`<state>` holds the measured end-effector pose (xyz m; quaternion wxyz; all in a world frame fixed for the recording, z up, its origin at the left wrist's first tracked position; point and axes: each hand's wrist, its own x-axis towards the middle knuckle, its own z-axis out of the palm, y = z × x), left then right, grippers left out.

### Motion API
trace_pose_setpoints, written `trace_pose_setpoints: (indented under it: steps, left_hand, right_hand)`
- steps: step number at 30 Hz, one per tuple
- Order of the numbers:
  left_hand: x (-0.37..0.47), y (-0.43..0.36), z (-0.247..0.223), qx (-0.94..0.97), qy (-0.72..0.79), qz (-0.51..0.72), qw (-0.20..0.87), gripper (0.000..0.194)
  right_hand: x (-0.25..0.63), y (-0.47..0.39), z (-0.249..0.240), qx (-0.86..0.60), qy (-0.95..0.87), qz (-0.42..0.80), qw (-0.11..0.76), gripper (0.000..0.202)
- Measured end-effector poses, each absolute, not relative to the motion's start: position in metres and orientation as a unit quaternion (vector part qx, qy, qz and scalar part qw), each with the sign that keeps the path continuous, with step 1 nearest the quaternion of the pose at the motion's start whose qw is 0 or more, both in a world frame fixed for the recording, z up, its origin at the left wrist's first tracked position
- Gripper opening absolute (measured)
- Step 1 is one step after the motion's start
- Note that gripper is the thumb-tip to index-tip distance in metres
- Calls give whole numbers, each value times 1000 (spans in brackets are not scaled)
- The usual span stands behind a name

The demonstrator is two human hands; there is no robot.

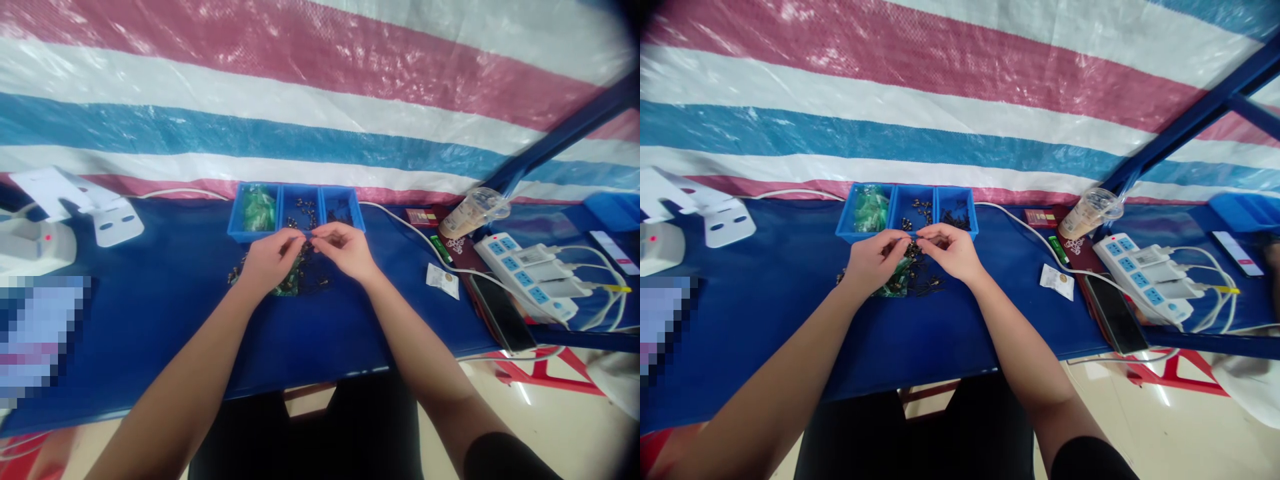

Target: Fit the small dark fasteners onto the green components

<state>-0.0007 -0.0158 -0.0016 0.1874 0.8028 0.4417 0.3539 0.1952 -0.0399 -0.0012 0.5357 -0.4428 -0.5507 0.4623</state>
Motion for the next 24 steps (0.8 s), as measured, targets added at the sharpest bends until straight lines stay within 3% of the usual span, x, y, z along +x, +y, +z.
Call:
trace_pose_setpoints:
  steps: [24]
  left_hand:
    - [0, -16, -3, 799, 438, 369, 181, 21]
  right_hand:
    - [194, -39, -1, -442, -535, 465, 549, 25]
